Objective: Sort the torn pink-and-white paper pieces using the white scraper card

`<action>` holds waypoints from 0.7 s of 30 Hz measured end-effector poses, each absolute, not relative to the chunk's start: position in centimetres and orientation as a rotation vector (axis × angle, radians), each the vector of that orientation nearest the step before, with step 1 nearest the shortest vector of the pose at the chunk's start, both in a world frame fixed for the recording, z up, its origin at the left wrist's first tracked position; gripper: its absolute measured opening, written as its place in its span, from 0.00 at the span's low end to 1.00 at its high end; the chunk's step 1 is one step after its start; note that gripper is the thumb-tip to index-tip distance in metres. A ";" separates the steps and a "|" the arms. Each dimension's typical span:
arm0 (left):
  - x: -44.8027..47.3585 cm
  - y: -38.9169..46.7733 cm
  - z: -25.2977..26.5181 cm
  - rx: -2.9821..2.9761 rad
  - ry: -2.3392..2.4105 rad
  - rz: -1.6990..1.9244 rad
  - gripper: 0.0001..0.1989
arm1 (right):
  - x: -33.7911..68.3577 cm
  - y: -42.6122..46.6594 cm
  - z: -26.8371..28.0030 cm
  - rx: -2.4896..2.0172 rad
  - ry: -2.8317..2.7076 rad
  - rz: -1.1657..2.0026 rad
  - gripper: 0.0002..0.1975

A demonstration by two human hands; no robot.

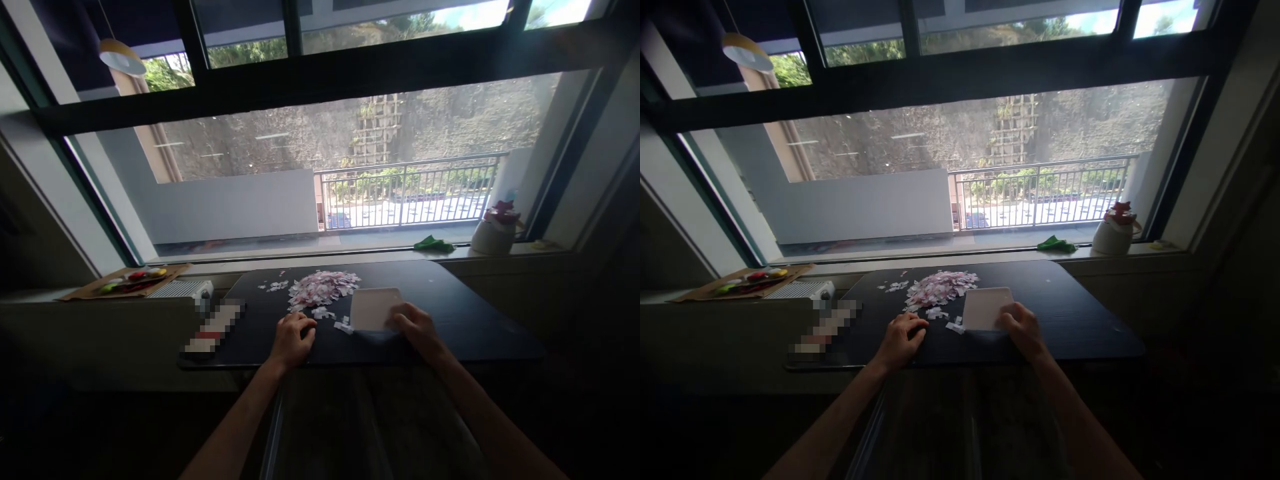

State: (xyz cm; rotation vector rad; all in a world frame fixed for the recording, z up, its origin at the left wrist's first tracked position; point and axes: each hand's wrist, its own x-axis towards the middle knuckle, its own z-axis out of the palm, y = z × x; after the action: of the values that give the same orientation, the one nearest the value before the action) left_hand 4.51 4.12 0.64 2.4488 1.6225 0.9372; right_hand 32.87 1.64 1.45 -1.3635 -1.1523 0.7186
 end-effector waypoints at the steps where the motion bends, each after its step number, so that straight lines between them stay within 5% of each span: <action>1: 4.4 4.1 0.6 2.454 1.614 0.941 0.10 | 32.8 1.6 1.4 -1.364 -1.146 0.711 0.09; 21: 9.1 4.6 4.2 2.506 1.357 0.593 0.05 | 32.5 1.3 1.6 -1.349 -1.116 0.672 0.08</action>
State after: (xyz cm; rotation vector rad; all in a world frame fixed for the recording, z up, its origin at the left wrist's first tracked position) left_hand 9.12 4.64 4.16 2.5062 1.3568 0.5932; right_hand 32.54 1.33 1.56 -1.3487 -1.1161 0.6721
